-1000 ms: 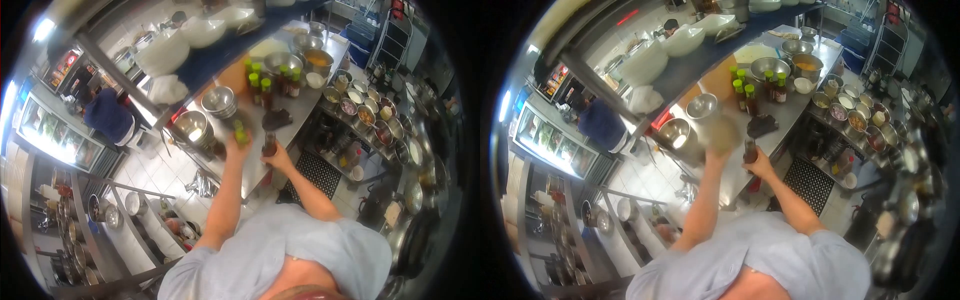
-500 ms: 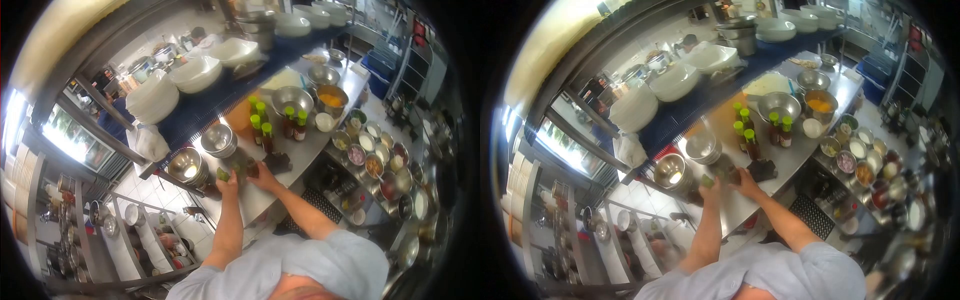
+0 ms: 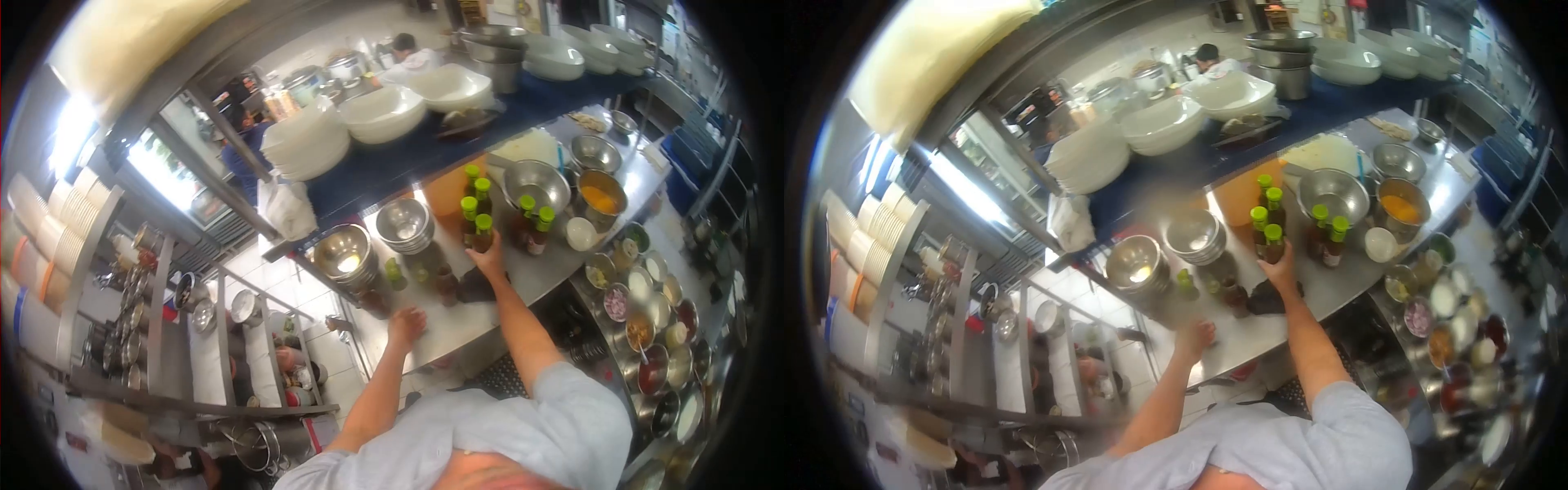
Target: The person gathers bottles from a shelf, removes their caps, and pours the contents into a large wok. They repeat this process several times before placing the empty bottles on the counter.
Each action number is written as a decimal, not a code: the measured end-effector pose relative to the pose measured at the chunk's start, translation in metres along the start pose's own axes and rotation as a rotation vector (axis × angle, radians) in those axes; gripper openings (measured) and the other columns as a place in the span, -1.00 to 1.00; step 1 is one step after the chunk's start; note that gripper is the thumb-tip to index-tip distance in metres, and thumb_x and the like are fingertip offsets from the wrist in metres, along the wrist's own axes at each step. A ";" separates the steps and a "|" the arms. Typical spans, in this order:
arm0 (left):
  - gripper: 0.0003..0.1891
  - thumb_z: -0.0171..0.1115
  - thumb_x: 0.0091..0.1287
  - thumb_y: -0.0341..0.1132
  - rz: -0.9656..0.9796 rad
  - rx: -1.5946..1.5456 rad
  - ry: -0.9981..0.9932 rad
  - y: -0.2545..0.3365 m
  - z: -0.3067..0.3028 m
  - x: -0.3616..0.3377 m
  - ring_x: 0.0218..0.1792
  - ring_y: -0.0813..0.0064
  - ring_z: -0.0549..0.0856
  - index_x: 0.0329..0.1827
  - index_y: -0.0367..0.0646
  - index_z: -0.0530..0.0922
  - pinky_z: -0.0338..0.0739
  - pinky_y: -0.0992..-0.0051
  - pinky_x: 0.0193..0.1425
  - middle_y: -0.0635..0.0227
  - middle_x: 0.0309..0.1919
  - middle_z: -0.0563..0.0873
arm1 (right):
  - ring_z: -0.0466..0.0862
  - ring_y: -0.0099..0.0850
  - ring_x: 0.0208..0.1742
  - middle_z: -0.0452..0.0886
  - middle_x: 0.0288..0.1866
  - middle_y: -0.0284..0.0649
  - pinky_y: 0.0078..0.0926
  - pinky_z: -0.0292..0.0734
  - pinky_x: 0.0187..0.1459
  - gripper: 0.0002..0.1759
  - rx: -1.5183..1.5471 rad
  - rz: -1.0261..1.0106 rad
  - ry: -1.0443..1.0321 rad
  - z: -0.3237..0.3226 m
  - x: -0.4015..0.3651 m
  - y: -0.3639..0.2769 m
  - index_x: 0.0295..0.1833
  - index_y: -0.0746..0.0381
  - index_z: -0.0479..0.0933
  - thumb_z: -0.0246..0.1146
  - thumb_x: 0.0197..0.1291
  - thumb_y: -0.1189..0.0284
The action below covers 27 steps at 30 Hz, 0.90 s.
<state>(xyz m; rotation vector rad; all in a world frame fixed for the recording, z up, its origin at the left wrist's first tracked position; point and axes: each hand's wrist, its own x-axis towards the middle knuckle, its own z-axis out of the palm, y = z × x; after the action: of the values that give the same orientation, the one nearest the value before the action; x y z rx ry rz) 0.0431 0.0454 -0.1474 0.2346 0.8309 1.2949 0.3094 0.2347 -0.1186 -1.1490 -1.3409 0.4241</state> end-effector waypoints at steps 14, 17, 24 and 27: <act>-0.48 0.32 0.43 -0.14 0.440 0.432 -0.590 0.117 0.187 -0.143 0.41 0.15 0.47 0.31 -0.21 0.38 0.38 0.15 0.49 0.03 0.37 0.48 | 0.71 -0.31 -0.04 0.69 -0.07 -0.17 -0.28 0.60 0.04 -0.29 0.602 0.442 -0.750 -0.113 -0.049 -0.229 0.15 0.30 0.51 0.59 -0.17 0.33; -0.46 0.45 0.31 -0.28 0.260 0.336 -1.111 0.138 0.219 -0.146 0.12 0.25 0.68 0.27 -0.25 0.42 0.59 0.24 0.22 0.11 0.07 0.66 | 0.71 -0.18 -0.10 0.67 -0.10 -0.02 -0.26 0.61 -0.02 -0.21 1.063 0.501 -0.998 -0.098 -0.132 -0.281 0.20 0.34 0.44 0.57 -0.23 0.39; -0.64 0.41 0.30 -0.44 -0.046 0.075 -1.489 0.157 0.225 -0.222 -0.62 0.51 0.63 0.05 -0.32 0.44 0.51 0.51 -0.56 0.31 -0.53 0.60 | 0.71 -0.08 -0.15 0.63 -0.16 0.07 -0.23 0.62 -0.13 -0.15 1.510 0.535 -1.122 -0.071 -0.203 -0.375 0.20 0.42 0.38 0.52 -0.31 0.45; -0.79 0.30 0.41 -0.43 0.039 0.386 -1.218 0.200 0.236 -0.271 -0.68 0.63 0.57 -0.04 -0.27 0.45 0.43 0.60 -0.62 0.38 -0.58 0.58 | 0.69 -0.19 -0.13 0.64 -0.17 -0.02 -0.22 0.62 -0.12 -0.21 1.015 0.347 -0.867 -0.077 -0.200 -0.421 0.21 0.32 0.36 0.48 -0.26 0.54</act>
<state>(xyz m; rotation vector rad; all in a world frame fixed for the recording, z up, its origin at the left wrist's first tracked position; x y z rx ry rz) 0.0380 -0.0751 0.2461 1.2040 -0.0022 0.7724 0.1785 -0.1403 0.1366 -0.2875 -1.3106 1.7644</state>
